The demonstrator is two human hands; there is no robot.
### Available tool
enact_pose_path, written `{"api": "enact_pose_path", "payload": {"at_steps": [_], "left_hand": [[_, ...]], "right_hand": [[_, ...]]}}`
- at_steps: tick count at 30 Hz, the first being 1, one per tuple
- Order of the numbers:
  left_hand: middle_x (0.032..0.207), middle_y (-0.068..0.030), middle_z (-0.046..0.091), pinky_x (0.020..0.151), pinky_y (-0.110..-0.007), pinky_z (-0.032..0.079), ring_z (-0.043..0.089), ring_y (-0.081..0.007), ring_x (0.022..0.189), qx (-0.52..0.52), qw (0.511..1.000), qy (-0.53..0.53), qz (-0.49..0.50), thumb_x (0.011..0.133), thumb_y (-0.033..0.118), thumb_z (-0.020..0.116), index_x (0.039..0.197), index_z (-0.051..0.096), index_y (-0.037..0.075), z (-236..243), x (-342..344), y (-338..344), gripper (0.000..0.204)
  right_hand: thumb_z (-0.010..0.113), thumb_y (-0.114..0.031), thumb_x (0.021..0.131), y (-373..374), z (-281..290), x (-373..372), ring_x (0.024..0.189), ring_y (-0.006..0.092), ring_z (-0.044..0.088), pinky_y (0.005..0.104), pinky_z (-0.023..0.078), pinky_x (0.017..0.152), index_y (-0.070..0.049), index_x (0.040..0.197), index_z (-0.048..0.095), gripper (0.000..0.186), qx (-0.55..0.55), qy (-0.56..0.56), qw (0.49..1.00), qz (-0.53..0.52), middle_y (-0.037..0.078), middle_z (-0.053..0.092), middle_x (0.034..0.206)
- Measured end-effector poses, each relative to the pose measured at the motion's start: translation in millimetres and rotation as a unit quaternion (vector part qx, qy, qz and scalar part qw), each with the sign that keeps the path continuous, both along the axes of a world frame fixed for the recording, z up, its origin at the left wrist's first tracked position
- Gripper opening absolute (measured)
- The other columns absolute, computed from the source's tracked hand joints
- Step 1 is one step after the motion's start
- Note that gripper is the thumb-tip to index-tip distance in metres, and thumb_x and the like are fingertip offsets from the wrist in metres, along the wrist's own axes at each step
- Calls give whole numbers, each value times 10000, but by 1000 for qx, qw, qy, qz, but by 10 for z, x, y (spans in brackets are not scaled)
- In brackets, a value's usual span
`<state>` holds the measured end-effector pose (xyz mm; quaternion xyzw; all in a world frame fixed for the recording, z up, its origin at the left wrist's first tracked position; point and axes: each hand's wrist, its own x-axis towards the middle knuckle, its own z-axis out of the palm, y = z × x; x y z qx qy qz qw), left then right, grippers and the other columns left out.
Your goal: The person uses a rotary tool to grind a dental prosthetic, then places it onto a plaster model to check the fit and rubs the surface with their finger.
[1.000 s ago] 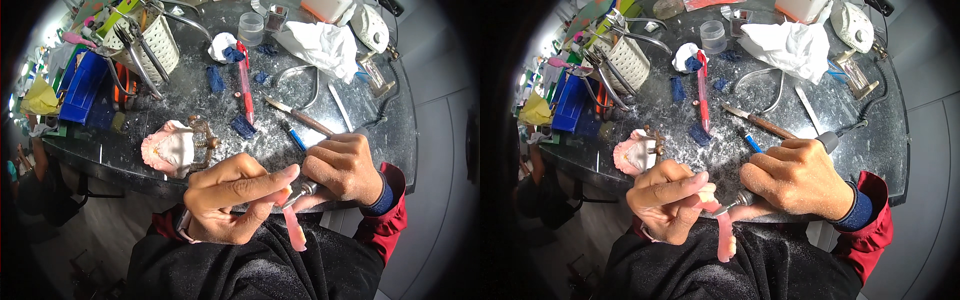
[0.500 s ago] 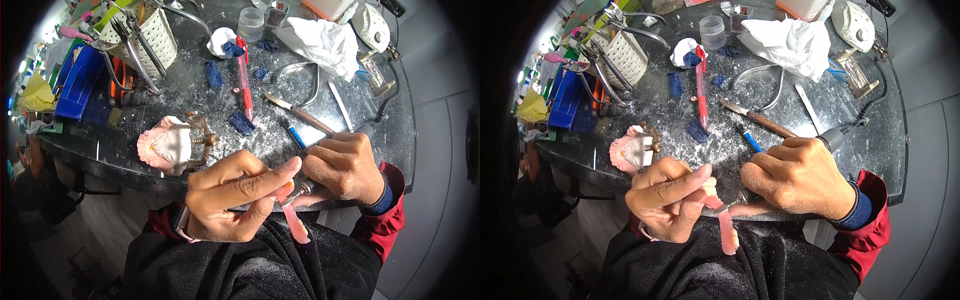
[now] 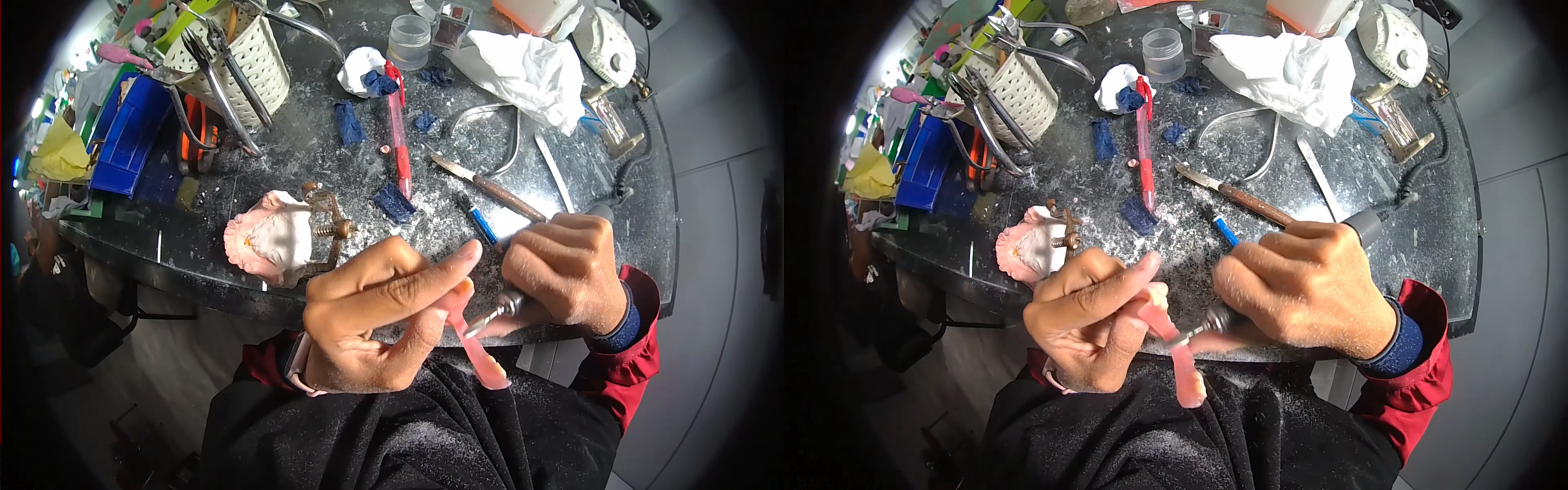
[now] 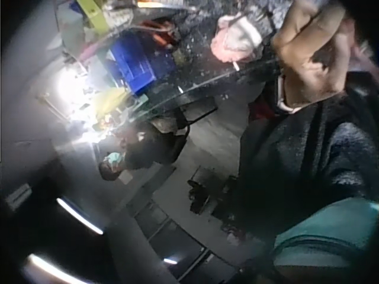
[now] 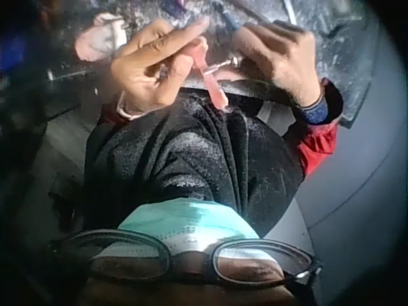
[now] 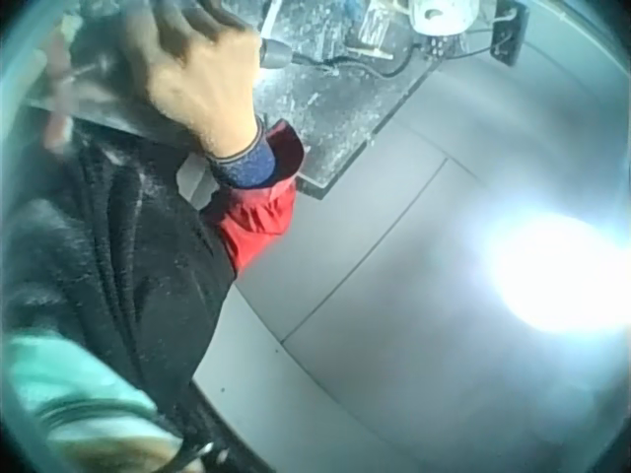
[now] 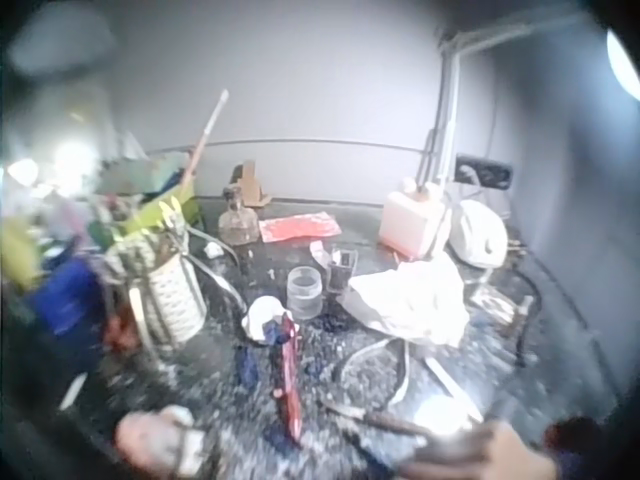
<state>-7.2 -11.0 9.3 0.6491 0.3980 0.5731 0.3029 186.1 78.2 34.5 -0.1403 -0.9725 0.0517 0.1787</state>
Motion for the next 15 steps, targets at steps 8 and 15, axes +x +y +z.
{"api": "enact_pose_path", "payload": {"at_steps": [8,15], "left_hand": [[725,-94,610,533,-203,482,572,-86,608,1,1000,17,8,732,-66,561,1107,617,-30,-48,-18,20,381],[725,-86,601,530,-200,480,572,-85,599,-2,1000,17,-7,734,-86,559,1106,622,-19,-14,-8,18,383]], "right_hand": [[680,-567,590,0,-100,-26,440,131,490,279,472,477,-107,667,453,519,-23,11,1000,-16,-14,389,539],[689,-526,613,-14,-59,-12,461,123,489,273,464,466,-116,667,440,483,4,-3,1000,0,-18,393,559]]}}
